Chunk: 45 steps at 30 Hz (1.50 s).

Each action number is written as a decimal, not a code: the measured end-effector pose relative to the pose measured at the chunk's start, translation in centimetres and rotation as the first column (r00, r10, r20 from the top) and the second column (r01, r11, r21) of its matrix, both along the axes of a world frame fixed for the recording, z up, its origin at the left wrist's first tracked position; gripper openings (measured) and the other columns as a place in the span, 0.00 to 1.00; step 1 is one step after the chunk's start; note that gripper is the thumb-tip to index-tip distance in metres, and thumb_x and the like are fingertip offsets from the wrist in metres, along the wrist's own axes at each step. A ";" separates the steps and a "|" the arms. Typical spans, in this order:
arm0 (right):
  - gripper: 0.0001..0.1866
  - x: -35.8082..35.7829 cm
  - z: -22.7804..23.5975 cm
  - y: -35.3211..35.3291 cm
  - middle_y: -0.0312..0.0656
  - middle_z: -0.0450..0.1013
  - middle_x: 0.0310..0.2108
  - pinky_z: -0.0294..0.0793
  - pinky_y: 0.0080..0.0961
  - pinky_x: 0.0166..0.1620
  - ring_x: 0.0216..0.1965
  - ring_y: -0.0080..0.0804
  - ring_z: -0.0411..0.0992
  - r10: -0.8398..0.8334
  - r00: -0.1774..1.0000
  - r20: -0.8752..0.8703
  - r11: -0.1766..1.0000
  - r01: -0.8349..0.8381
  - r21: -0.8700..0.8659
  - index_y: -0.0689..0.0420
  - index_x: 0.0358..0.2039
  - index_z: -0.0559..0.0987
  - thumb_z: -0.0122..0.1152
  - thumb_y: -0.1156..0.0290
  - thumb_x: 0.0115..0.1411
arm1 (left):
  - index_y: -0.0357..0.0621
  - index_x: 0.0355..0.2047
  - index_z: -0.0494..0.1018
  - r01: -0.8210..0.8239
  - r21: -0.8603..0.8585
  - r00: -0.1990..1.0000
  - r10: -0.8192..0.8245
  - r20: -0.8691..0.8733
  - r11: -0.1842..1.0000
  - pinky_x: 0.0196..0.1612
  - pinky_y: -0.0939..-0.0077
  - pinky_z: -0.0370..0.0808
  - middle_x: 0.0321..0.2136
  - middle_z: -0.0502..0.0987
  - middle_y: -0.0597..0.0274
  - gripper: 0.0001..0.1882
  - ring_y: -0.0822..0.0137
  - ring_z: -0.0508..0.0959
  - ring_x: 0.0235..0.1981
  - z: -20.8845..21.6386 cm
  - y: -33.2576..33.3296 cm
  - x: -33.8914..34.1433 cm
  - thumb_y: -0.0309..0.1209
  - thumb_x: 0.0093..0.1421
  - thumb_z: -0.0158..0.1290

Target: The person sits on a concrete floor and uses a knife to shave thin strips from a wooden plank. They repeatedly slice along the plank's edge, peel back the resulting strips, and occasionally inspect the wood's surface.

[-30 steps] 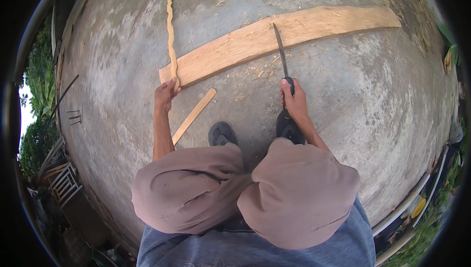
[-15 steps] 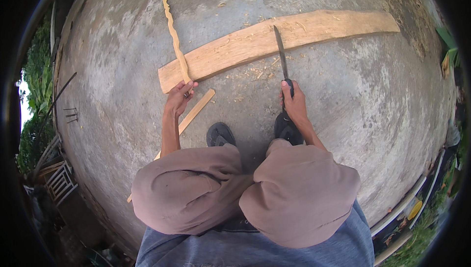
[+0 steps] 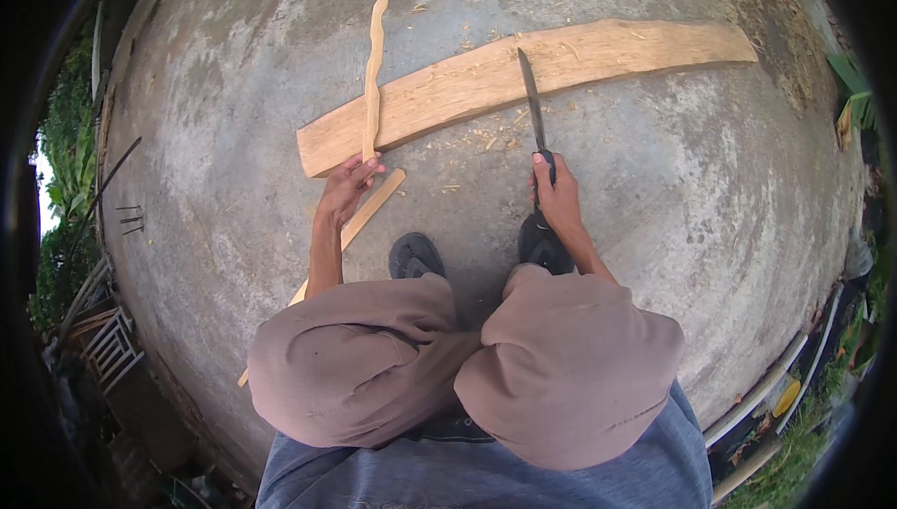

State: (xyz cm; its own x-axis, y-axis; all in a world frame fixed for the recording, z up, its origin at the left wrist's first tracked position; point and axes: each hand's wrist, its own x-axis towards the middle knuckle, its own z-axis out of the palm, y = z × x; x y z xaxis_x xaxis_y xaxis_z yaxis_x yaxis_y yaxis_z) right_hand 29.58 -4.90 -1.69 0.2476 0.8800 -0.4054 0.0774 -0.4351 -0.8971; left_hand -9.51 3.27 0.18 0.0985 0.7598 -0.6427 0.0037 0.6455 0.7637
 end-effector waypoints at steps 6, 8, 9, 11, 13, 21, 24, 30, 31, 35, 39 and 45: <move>0.23 0.0 0.3 0.0 0.36 0.73 0.25 0.73 0.24 0.28 0.23 0.23 0.72 0.020 1.000 0.009 1.000 -0.020 0.000 0.58 0.40 0.75 0.53 0.47 0.74 | 0.40 0.55 0.78 0.149 0.039 0.987 -0.146 -0.072 0.988 0.40 0.83 0.69 0.36 0.82 0.69 0.19 0.80 0.68 0.30 0.7 1.2 0.6 0.37 0.68 0.62; 0.24 0.0 0.2 0.0 0.36 0.73 0.25 0.73 0.24 0.28 0.23 0.23 0.72 0.020 1.000 0.002 1.000 -0.020 0.001 0.58 0.40 0.75 0.53 0.47 0.74 | 0.40 0.55 0.79 0.180 0.057 0.983 -0.177 -0.053 0.982 0.40 0.83 0.69 0.35 0.82 0.69 0.19 0.80 0.68 0.29 0.6 1.6 0.4 0.37 0.68 0.62; 0.24 0.0 0.1 0.0 0.36 0.73 0.25 0.73 0.24 0.28 0.23 0.23 0.72 0.020 1.000 -0.002 1.000 -0.020 0.004 0.59 0.40 0.75 0.53 0.47 0.74 | 0.40 0.55 0.79 0.169 0.049 0.985 -0.167 -0.051 0.984 0.40 0.83 0.69 0.35 0.82 0.69 0.19 0.80 0.68 0.29 0.6 1.7 0.4 0.37 0.68 0.62; 0.24 0.2 0.1 0.0 0.37 0.74 0.25 0.73 0.24 0.29 0.23 0.23 0.72 0.017 1.000 0.000 1.000 -0.017 0.007 0.59 0.40 0.75 0.53 0.47 0.74 | 0.38 0.54 0.79 0.152 0.032 0.988 -0.151 -0.040 0.988 0.39 0.84 0.69 0.34 0.82 0.69 0.19 0.80 0.68 0.29 0.8 1.9 0.8 0.36 0.68 0.62; 0.25 0.2 0.2 0.0 0.37 0.74 0.25 0.73 0.24 0.29 0.23 0.23 0.72 0.018 1.000 0.001 1.000 -0.018 0.007 0.59 0.41 0.75 0.52 0.46 0.75 | 0.38 0.53 0.79 0.129 0.023 0.991 -0.129 -0.025 0.991 0.38 0.84 0.69 0.34 0.82 0.69 0.18 0.80 0.68 0.28 0.9 1.8 1.1 0.36 0.68 0.62; 0.26 0.1 0.4 0.0 0.38 0.74 0.25 0.73 0.26 0.29 0.23 0.25 0.73 0.022 1.000 0.018 1.000 -0.022 -0.004 0.59 0.41 0.76 0.51 0.45 0.75 | 0.38 0.51 0.79 0.085 -0.007 0.996 -0.085 -0.042 0.996 0.40 0.81 0.71 0.34 0.82 0.66 0.19 0.78 0.69 0.29 1.1 1.3 0.9 0.42 0.72 0.58; 0.26 0.2 0.1 0.0 0.38 0.74 0.25 0.73 0.26 0.29 0.23 0.25 0.73 0.021 0.999 0.026 1.000 -0.021 0.001 0.59 0.41 0.75 0.51 0.45 0.75 | 0.39 0.52 0.78 0.071 -0.024 0.997 -0.072 -0.018 0.997 0.42 0.79 0.72 0.34 0.82 0.64 0.20 0.77 0.71 0.30 1.3 1.0 0.4 0.44 0.74 0.54; 0.25 0.3 0.0 0.0 0.38 0.74 0.24 0.74 0.26 0.29 0.24 0.25 0.73 0.005 1.000 0.015 1.000 -0.005 -0.001 0.59 0.40 0.75 0.51 0.45 0.75 | 0.40 0.49 0.81 0.050 0.057 0.990 -0.042 -0.133 0.997 0.41 0.76 0.75 0.36 0.84 0.62 0.19 0.76 0.74 0.30 1.7 0.9 -0.6 0.44 0.75 0.53; 0.25 0.2 0.0 0.0 0.38 0.74 0.24 0.74 0.26 0.29 0.24 0.25 0.73 0.005 1.000 0.006 1.000 -0.005 -0.001 0.59 0.40 0.75 0.51 0.45 0.75 | 0.39 0.48 0.81 0.033 0.084 0.984 -0.018 -0.175 0.996 0.41 0.75 0.75 0.36 0.84 0.61 0.19 0.76 0.74 0.30 1.7 1.0 -1.0 0.43 0.74 0.53; 0.25 0.0 0.3 0.1 0.38 0.74 0.25 0.74 0.26 0.29 0.24 0.25 0.73 0.020 1.000 0.017 0.999 -0.019 -0.028 0.59 0.40 0.75 0.51 0.45 0.75 | 0.41 0.46 0.83 0.110 0.353 0.915 0.043 -0.400 0.929 0.39 0.74 0.77 0.35 0.84 0.61 0.13 0.73 0.78 0.30 1.5 2.7 -1.5 0.37 0.72 0.56; 0.25 0.4 0.2 -0.1 0.38 0.74 0.25 0.74 0.26 0.29 0.24 0.25 0.73 0.017 0.999 0.043 1.000 -0.016 -0.016 0.59 0.40 0.75 0.52 0.45 0.75 | 0.50 0.57 0.78 0.679 0.338 0.457 -0.014 -0.889 0.651 0.49 0.64 0.79 0.50 0.81 0.59 0.17 0.56 0.80 0.46 3.6 5.3 0.7 0.27 0.68 0.55; 0.25 0.1 0.0 0.0 0.38 0.74 0.25 0.74 0.26 0.29 0.24 0.24 0.73 0.021 0.999 0.034 1.000 -0.021 0.005 0.59 0.42 0.76 0.52 0.46 0.75 | 0.72 0.68 0.69 0.984 -0.138 -0.139 0.005 -0.990 0.116 0.66 0.60 0.74 0.72 0.62 0.67 0.33 0.56 0.65 0.70 5.6 7.3 2.6 0.23 0.65 0.53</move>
